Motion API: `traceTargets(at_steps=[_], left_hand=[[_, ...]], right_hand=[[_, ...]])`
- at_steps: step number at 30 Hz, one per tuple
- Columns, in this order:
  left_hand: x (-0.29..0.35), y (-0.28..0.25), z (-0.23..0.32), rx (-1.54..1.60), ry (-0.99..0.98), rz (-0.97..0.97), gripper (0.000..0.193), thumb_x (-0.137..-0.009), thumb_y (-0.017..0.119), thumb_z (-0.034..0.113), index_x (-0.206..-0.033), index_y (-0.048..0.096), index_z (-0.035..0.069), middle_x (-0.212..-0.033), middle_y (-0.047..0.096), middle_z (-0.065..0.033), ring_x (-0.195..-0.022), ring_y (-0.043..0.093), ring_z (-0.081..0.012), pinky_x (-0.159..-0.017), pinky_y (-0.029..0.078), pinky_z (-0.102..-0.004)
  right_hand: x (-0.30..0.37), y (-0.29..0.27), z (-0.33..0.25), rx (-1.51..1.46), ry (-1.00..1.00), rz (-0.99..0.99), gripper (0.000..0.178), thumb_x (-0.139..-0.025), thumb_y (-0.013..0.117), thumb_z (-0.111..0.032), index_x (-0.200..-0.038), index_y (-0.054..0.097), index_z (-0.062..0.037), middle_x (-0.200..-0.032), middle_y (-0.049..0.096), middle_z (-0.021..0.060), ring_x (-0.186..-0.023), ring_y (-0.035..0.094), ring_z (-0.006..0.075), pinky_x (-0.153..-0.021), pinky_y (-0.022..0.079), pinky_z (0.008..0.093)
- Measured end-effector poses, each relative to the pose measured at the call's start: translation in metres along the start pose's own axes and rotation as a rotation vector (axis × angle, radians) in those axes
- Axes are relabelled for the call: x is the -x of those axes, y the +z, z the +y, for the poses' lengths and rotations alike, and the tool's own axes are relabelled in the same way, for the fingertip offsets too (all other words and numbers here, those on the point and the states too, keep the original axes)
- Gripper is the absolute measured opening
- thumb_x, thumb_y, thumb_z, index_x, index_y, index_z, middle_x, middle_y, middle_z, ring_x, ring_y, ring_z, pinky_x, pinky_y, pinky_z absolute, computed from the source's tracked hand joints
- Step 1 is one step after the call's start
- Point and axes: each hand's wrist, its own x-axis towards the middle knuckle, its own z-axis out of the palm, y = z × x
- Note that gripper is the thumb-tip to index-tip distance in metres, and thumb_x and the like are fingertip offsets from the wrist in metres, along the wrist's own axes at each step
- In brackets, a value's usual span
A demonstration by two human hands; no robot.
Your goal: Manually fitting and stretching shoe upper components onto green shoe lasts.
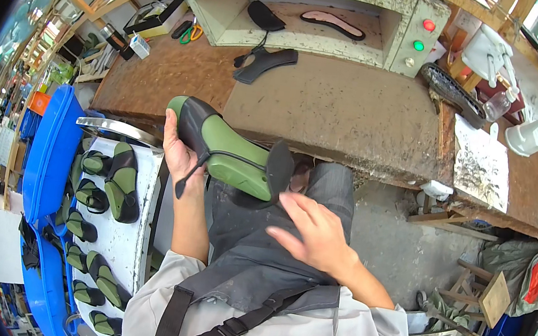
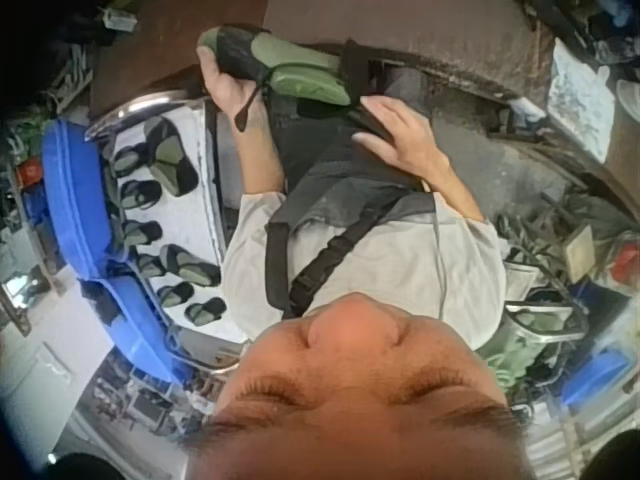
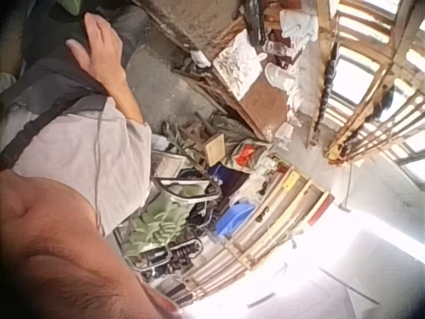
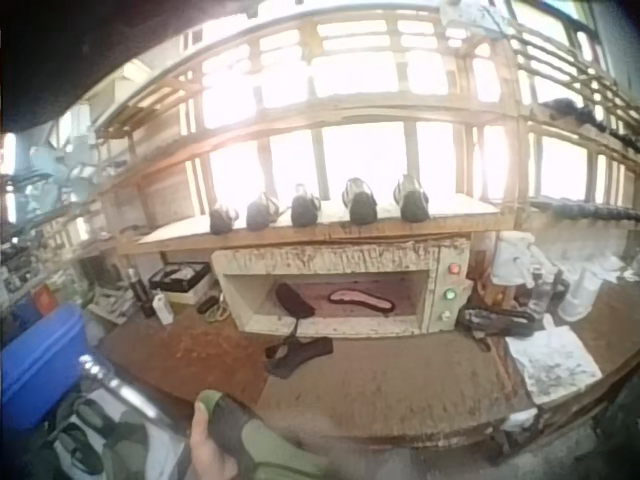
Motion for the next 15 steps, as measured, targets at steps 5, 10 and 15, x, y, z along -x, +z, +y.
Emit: traceTargets(at_steps=[5, 10, 15], left_hand=[[0.003, 0.011, -0.007, 0.234, -0.483, -0.197, 0.036, -0.091, 0.058, 0.043, -0.096, 0.065, 0.009, -0.088, 0.07, -0.0086, -0.075, 0.068, -0.0228, -0.072, 0.056, -0.0378], [0.022, 0.026, -0.04, 0.293, -0.779, -0.27, 0.045, -0.091, 0.052, 0.051, -0.099, 0.064, 0.009, -0.089, 0.068, -0.0106, -0.075, 0.067, -0.0242, -0.072, 0.056, -0.0396], [0.025, -0.014, -0.06, 0.151, -0.854, -0.736, 0.039, -0.096, 0.048, 0.042, -0.111, 0.058, 0.007, -0.103, 0.063, -0.0095, -0.095, 0.061, -0.022, -0.086, 0.049, -0.0365]], right_hand=[[-0.014, 0.005, 0.064, -0.072, 0.352, 0.139, 0.068, -0.071, 0.079, -0.012, -0.131, 0.047, -0.0016, -0.117, 0.06, 0.0185, -0.104, 0.062, 0.0329, -0.09, 0.05, 0.0392], [-0.081, 0.015, 0.045, -0.107, -0.495, 0.052, 0.054, -0.078, 0.067, -0.016, -0.125, 0.048, 0.0035, -0.13, 0.052, 0.0216, -0.12, 0.053, 0.0364, -0.102, 0.042, 0.047], [-0.096, 0.017, 0.025, -0.09, -0.668, 0.176, 0.046, -0.07, 0.072, -0.022, -0.101, 0.058, 0.0093, -0.106, 0.063, 0.0205, -0.096, 0.065, 0.0346, -0.084, 0.053, 0.041]])
